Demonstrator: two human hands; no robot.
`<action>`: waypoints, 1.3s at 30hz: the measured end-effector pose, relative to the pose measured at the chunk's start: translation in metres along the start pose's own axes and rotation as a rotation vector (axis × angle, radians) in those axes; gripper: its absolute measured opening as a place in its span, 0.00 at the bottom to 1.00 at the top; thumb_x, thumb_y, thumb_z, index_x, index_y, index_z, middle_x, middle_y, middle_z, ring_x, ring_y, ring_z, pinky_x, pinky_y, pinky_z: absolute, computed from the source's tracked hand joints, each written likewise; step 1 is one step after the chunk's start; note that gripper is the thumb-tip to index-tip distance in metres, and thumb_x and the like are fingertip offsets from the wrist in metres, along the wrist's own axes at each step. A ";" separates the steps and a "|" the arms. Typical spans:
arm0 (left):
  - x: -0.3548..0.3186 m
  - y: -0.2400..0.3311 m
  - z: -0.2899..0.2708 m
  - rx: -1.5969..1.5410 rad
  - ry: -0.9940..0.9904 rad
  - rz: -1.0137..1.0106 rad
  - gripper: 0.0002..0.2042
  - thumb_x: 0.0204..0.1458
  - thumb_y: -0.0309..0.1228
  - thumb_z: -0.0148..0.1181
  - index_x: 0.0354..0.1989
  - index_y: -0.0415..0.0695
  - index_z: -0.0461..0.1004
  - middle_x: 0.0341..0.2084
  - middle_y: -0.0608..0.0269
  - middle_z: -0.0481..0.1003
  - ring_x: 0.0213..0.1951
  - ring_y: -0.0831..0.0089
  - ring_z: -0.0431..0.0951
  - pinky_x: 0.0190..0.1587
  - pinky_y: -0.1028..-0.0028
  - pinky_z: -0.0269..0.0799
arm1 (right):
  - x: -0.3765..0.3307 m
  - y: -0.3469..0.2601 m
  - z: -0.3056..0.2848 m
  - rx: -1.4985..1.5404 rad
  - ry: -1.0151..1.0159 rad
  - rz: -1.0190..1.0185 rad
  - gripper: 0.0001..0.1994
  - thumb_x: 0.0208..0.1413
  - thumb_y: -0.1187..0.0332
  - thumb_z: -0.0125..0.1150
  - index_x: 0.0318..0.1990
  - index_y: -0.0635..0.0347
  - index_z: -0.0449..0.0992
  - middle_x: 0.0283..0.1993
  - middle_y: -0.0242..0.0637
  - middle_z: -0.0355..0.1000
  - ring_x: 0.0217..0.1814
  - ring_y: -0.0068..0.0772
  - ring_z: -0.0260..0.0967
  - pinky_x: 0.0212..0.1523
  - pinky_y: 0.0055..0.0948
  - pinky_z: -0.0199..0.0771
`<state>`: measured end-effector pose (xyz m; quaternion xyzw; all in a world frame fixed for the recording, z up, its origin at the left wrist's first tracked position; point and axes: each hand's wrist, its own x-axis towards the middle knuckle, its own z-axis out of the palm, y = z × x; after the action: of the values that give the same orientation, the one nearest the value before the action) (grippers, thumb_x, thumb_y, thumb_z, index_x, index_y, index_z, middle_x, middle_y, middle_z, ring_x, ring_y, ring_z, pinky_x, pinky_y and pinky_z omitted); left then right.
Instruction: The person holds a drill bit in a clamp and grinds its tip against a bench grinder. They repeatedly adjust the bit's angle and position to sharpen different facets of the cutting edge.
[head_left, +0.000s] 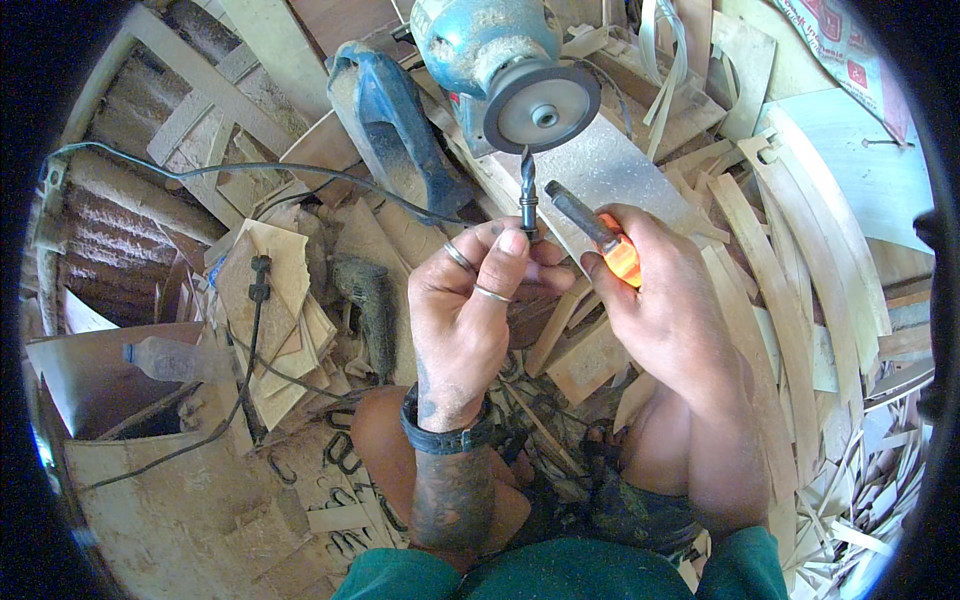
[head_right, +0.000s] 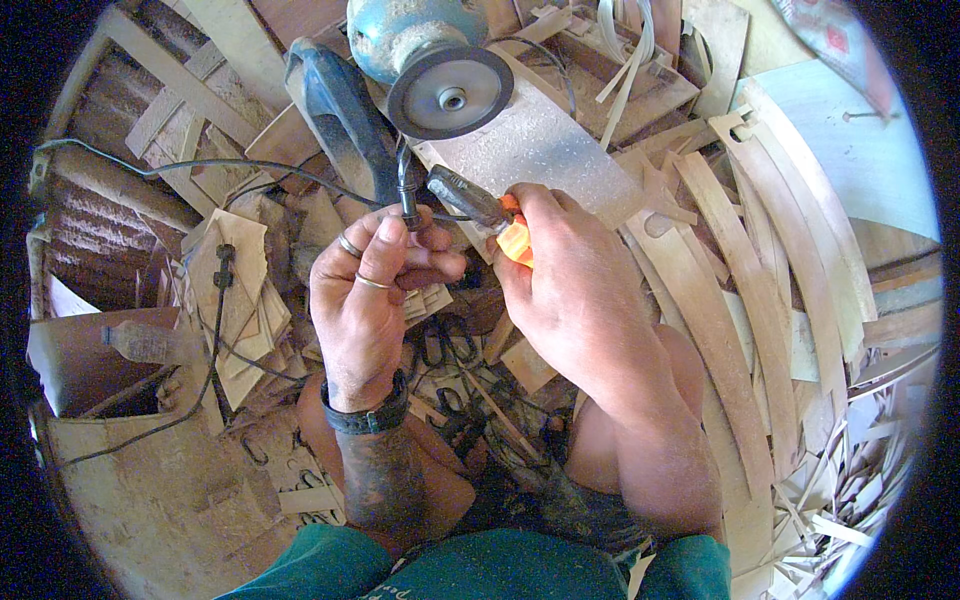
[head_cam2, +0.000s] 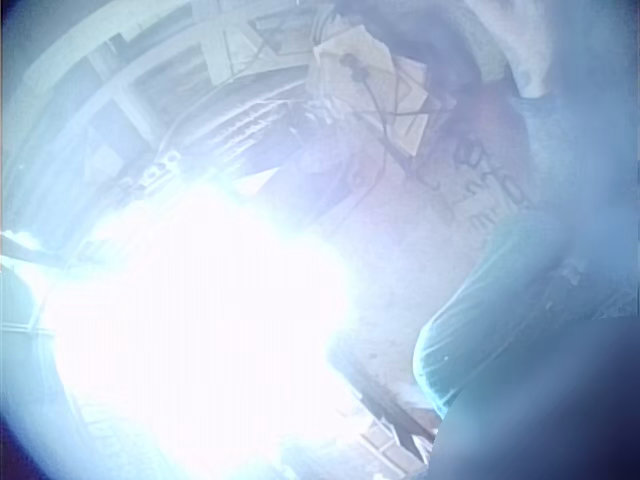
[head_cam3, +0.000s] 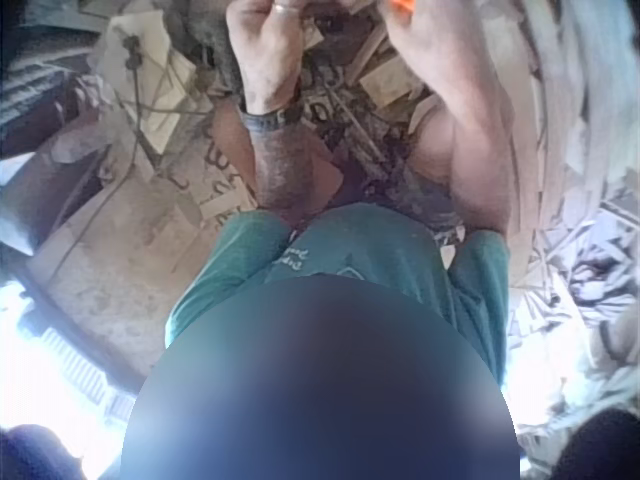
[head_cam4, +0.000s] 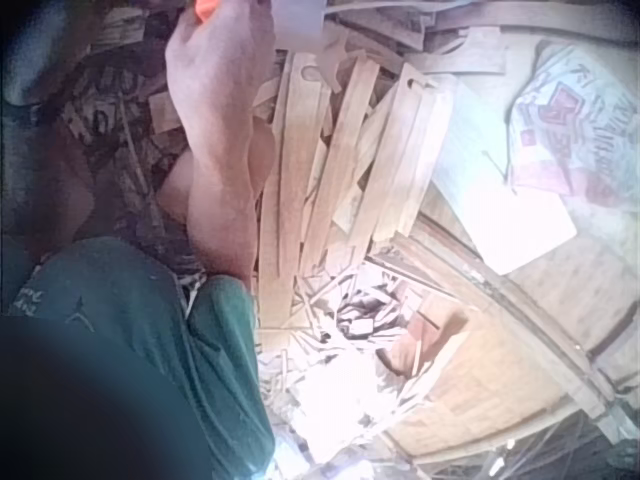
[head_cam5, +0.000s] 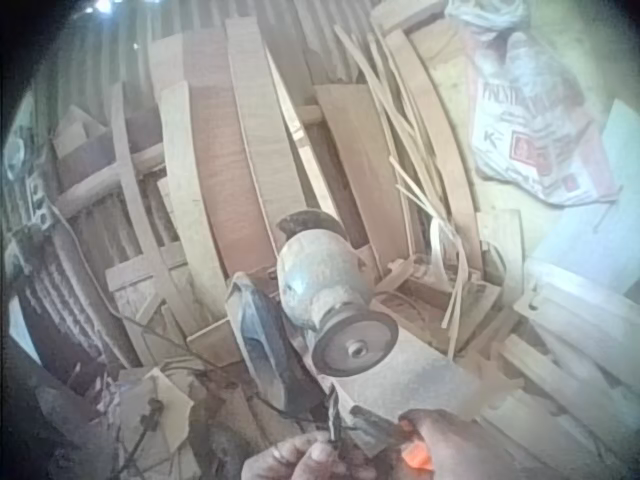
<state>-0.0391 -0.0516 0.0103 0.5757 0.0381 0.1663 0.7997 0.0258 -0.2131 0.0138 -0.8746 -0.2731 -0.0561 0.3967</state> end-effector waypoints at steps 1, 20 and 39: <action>0.000 0.001 -0.001 0.000 -0.013 -0.010 0.12 0.65 0.32 0.54 0.43 0.33 0.76 0.34 0.54 0.81 0.34 0.70 0.83 0.40 0.72 0.80 | 0.000 0.000 -0.001 -0.006 -0.006 0.006 0.15 0.54 0.72 0.61 0.47 0.68 0.70 0.38 0.57 0.74 0.41 0.60 0.74 0.42 0.50 0.74; -0.006 0.006 -0.010 -0.034 -0.105 0.016 0.14 0.67 0.34 0.52 0.46 0.33 0.75 0.35 0.54 0.80 0.35 0.68 0.83 0.41 0.71 0.79 | -0.004 -0.006 -0.005 0.016 0.009 -0.025 0.15 0.54 0.73 0.61 0.48 0.68 0.71 0.39 0.55 0.74 0.42 0.59 0.75 0.42 0.47 0.74; -0.003 0.002 0.021 0.030 0.052 0.086 0.10 0.61 0.26 0.61 0.45 0.31 0.76 0.34 0.61 0.80 0.35 0.76 0.81 0.39 0.77 0.78 | -0.014 -0.017 -0.014 -0.044 -0.012 0.037 0.16 0.54 0.71 0.62 0.48 0.66 0.69 0.41 0.56 0.73 0.43 0.61 0.73 0.43 0.50 0.74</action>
<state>-0.0373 -0.0711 0.0191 0.5840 0.0365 0.2148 0.7819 0.0068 -0.2202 0.0304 -0.8882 -0.2580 -0.0493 0.3769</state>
